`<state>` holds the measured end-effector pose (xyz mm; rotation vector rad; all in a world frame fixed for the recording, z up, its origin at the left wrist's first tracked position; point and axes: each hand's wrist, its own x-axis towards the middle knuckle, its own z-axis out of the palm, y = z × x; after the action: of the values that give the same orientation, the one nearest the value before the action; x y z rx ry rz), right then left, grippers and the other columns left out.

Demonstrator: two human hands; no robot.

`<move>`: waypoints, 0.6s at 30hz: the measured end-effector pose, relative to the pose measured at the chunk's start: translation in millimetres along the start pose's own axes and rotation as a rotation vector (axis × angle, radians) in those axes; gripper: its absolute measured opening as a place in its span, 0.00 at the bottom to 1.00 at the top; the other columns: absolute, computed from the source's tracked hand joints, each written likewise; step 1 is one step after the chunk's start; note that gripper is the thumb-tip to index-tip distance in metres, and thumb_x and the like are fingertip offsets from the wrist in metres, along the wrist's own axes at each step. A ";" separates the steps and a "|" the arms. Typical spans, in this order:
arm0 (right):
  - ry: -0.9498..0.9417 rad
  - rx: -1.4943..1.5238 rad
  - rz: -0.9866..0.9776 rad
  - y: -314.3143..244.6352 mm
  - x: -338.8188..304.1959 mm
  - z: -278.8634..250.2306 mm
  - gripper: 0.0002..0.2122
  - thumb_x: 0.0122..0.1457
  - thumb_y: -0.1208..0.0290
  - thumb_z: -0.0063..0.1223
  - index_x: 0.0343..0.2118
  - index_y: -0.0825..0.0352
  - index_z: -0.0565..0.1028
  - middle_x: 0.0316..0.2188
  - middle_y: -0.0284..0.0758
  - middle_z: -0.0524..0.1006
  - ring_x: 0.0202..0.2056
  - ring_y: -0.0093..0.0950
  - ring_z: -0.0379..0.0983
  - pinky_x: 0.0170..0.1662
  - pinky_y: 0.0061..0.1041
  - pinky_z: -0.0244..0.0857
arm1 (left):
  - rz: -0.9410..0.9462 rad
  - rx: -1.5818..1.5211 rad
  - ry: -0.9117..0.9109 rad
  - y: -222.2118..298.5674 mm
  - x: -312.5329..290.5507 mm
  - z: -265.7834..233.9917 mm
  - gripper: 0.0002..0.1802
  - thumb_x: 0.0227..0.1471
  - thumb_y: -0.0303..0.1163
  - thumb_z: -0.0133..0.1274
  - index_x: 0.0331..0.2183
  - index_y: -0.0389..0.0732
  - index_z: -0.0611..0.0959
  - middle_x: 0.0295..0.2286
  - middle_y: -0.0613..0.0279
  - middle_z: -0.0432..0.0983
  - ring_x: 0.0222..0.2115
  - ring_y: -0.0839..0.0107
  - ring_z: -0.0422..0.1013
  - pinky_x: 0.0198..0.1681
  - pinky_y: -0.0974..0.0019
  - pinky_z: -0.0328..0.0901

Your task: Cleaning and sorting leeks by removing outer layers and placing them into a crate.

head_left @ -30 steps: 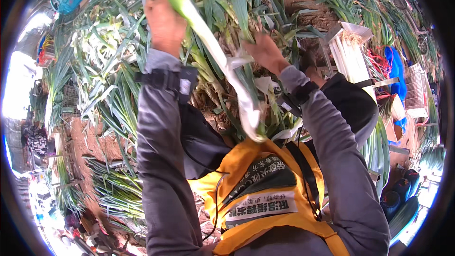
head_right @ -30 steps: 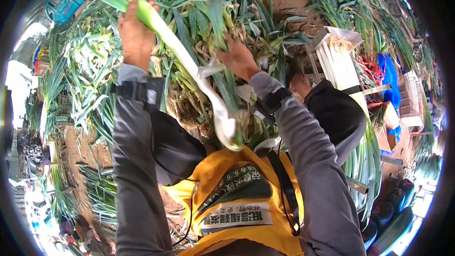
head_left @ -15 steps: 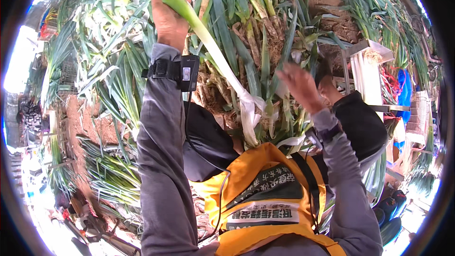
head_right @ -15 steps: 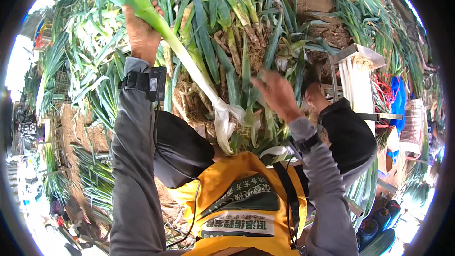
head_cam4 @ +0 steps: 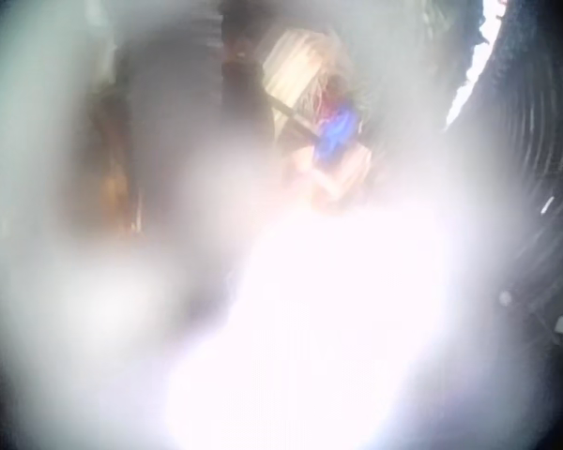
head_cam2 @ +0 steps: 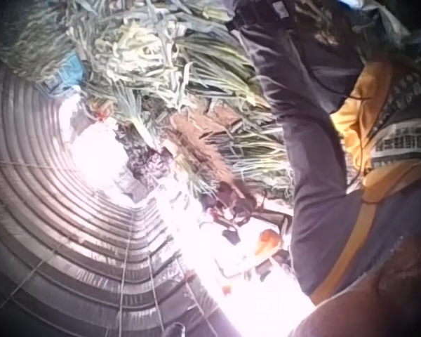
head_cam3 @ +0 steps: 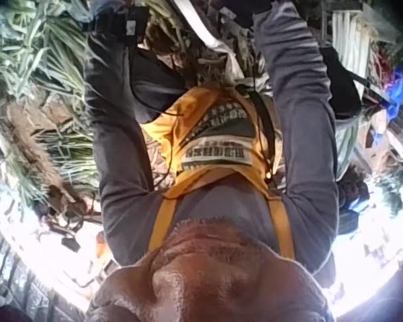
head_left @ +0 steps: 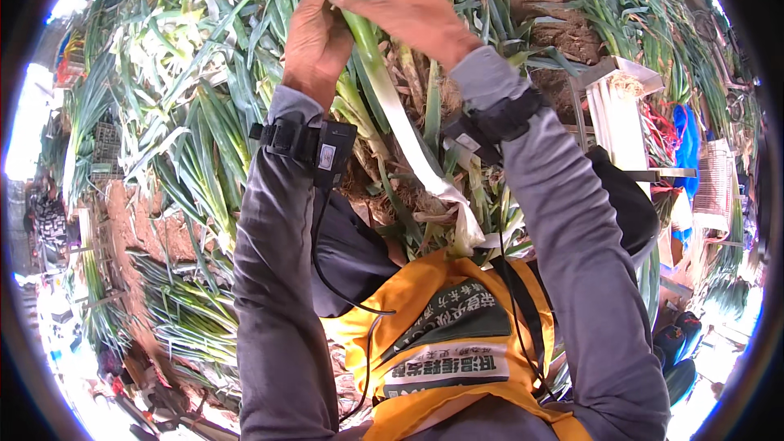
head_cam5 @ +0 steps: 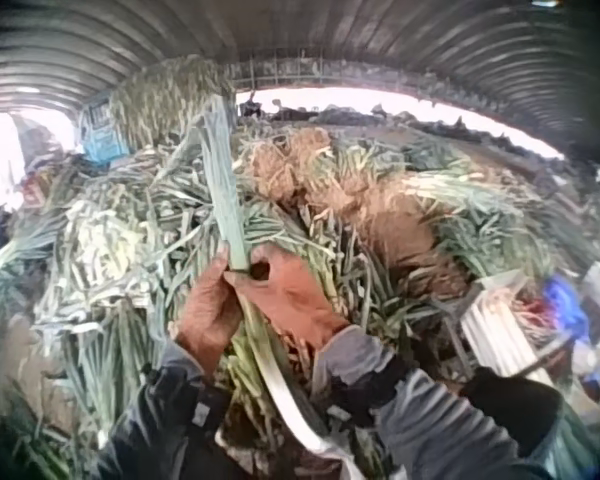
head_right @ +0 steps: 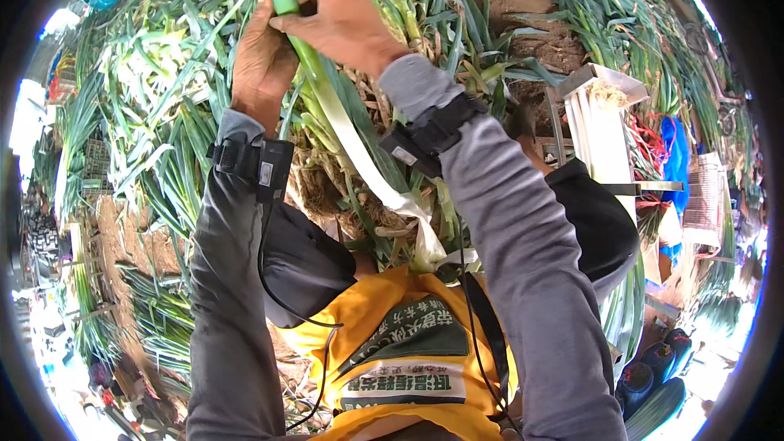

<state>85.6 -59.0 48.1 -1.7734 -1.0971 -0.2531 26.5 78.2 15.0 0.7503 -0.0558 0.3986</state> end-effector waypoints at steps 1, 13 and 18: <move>-0.067 0.076 0.053 2.1 -3.0 -4.7 0.23 0.50 0.55 0.63 0.35 0.75 0.76 0.28 0.44 0.78 0.29 0.34 0.76 0.35 0.30 0.69 | -0.001 0.001 0.007 -0.5 -0.8 -3.2 0.21 0.57 0.42 0.55 0.47 0.39 0.73 0.41 0.58 0.74 0.44 0.65 0.70 0.52 0.59 0.66; 0.045 0.256 0.127 -8.6 -47.3 -27.8 0.15 0.54 0.65 0.61 0.34 0.76 0.75 0.24 0.32 0.77 0.25 0.16 0.70 0.28 0.19 0.67 | 0.064 0.118 0.041 -10.9 -18.8 29.5 0.12 0.52 0.31 0.61 0.38 0.42 0.77 0.36 0.64 0.78 0.37 0.72 0.74 0.43 0.66 0.70; 0.141 0.317 0.293 -26.6 -74.6 -36.8 0.13 0.54 0.68 0.62 0.34 0.74 0.75 0.23 0.31 0.77 0.25 0.15 0.69 0.28 0.17 0.66 | 0.031 0.145 -0.051 -21.3 -28.3 43.3 0.14 0.51 0.31 0.61 0.40 0.43 0.76 0.36 0.65 0.78 0.36 0.72 0.75 0.40 0.65 0.71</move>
<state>33.8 -128.5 37.7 -1.5785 -0.7206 -0.0217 12.2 25.6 27.5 0.9031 -0.0869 0.4164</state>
